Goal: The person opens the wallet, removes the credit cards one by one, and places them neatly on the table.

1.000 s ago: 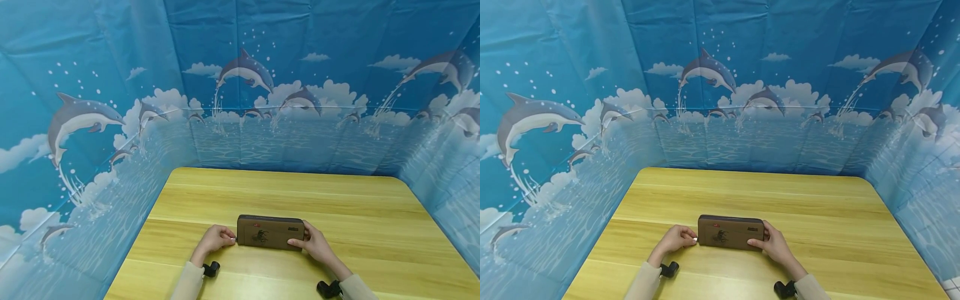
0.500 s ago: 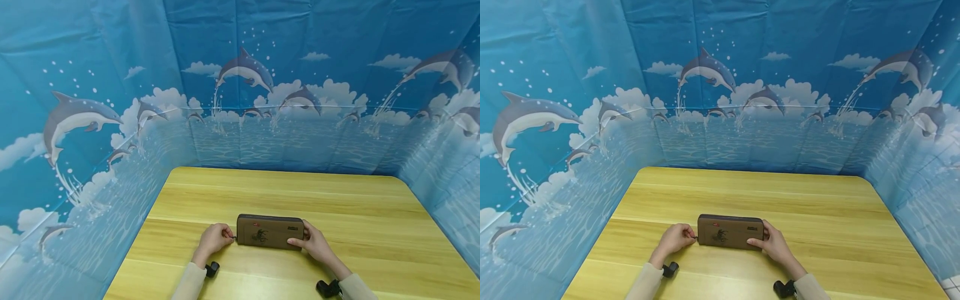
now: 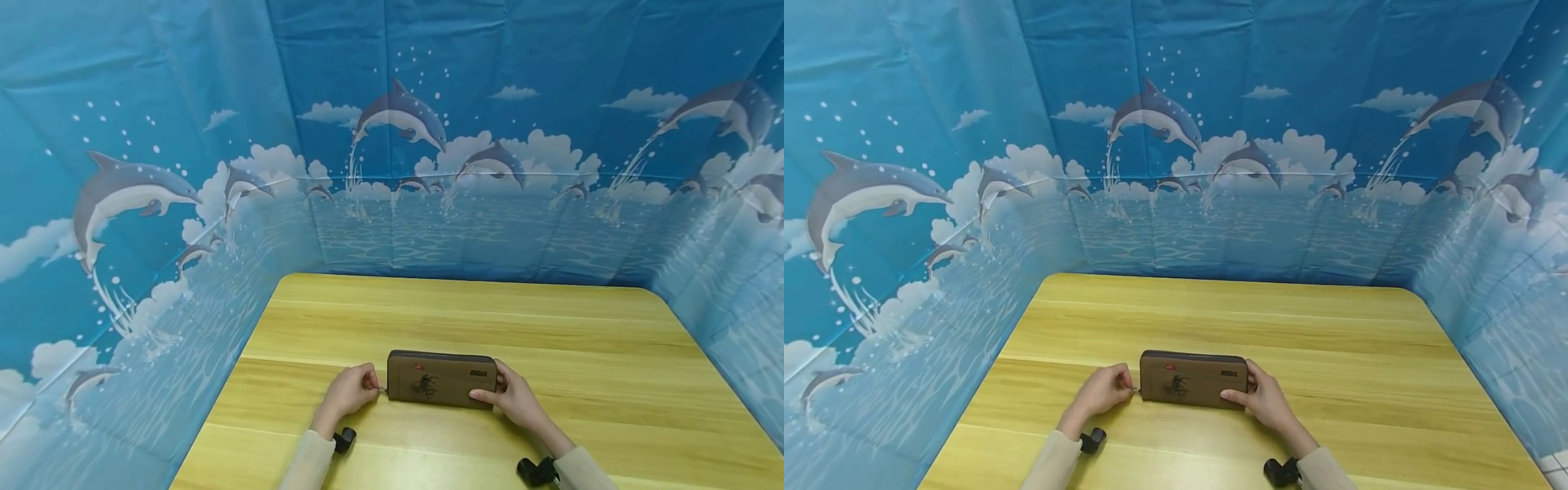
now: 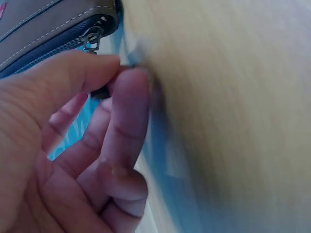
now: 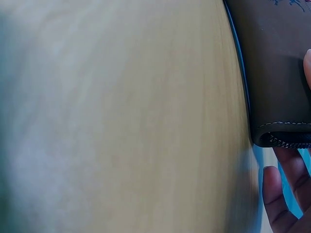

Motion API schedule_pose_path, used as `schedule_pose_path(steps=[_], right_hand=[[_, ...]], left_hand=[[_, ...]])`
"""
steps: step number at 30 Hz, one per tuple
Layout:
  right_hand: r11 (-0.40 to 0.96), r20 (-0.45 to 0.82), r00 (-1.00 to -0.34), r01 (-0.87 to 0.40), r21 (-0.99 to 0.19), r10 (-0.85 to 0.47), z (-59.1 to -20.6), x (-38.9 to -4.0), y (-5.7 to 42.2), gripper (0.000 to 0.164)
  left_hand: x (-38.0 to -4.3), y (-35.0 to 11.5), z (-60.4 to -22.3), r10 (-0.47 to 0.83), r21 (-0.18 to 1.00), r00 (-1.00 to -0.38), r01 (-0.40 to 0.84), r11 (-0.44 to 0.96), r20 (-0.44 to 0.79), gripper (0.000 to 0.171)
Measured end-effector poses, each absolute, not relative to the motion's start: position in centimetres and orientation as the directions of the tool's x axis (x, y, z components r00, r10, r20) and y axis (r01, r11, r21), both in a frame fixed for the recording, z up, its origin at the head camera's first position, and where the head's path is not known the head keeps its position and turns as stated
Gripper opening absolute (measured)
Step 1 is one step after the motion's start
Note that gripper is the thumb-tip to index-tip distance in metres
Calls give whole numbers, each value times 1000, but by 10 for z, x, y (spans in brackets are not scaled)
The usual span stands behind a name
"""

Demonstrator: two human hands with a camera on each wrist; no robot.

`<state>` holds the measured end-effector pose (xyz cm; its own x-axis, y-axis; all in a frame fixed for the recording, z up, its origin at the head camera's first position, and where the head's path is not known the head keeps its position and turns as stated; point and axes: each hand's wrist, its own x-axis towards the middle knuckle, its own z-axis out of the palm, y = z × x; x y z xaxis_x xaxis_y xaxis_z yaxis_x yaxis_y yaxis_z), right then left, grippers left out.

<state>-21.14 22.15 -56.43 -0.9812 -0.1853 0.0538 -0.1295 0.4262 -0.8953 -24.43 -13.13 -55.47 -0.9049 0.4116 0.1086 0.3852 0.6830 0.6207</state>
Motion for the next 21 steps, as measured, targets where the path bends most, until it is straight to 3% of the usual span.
schedule_pose_path(steps=[7, 21], right_hand=[[421, 58, -981, -133, -897, -187, -564, -210, 221, 50], [422, 68, -980, -142, -896, -186, -564, -210, 220, 49]], left_hand=[[-242, -134, -555, 431, 800, -902, 255, 543, -5, 17], [-245, -140, -564, 393, 823, -919, 215, 525, -11, 12]])
